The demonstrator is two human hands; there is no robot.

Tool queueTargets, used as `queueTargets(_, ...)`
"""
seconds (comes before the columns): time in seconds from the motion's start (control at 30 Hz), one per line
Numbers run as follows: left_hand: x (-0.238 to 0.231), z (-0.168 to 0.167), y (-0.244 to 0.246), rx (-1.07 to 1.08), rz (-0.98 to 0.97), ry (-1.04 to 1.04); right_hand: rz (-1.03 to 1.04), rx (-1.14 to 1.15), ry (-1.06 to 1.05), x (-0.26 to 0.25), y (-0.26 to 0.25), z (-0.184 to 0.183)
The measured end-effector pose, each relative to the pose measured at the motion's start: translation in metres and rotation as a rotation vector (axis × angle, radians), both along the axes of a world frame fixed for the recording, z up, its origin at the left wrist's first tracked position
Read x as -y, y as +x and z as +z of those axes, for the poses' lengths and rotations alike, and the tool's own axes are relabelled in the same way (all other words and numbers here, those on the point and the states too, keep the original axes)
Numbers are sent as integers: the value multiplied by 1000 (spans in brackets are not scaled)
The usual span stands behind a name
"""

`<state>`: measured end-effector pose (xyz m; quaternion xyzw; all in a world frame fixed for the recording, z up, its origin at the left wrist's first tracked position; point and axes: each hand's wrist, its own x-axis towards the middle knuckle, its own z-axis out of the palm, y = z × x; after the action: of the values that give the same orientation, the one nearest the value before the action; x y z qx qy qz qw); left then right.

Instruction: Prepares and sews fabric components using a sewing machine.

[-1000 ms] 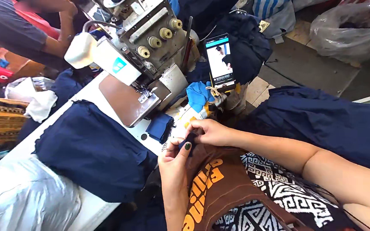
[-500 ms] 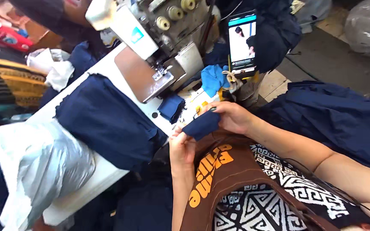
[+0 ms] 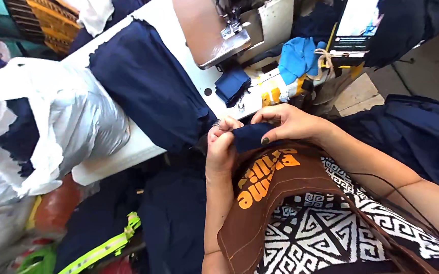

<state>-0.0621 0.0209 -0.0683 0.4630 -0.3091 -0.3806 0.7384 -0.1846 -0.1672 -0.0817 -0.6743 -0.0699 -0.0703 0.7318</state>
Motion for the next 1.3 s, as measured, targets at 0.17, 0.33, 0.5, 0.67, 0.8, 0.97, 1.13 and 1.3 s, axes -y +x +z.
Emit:
queueTargets(0.17, -34, -16, -13, 300, 186, 383, -122, 73, -353, -5, 20, -14)
queueTargets(0.33, -43, -46, -28, 847, 685, 613, -136, 151, -686, -27, 42, -26)
queueTargets(0.5, -45, -67, -10, 1266, 918, 635, -263, 372, -800, -49, 76, -37)
queueTargets(0.67, -48, -90, 5, 1283, 952, 740, -335, 521, -877, -62, 93, -60)
queueTargets(0.8, -53, -92, 12, 1245, 973, 723, -292, 456, -834, -67, 100, -62)
queueTargets(0.97, -67, -80, 23, 1102, 921, 660, -38, 344, -583, -58, 124, -47)
queueTargets(1.13, -87, -48, 50, 677, 780, 499, 135, 403, -323, -48, 143, -44)
queueTargets(1.3, -89, -25, 82, 508, 669, 438, 79, 441, -147, -51, 158, -34)
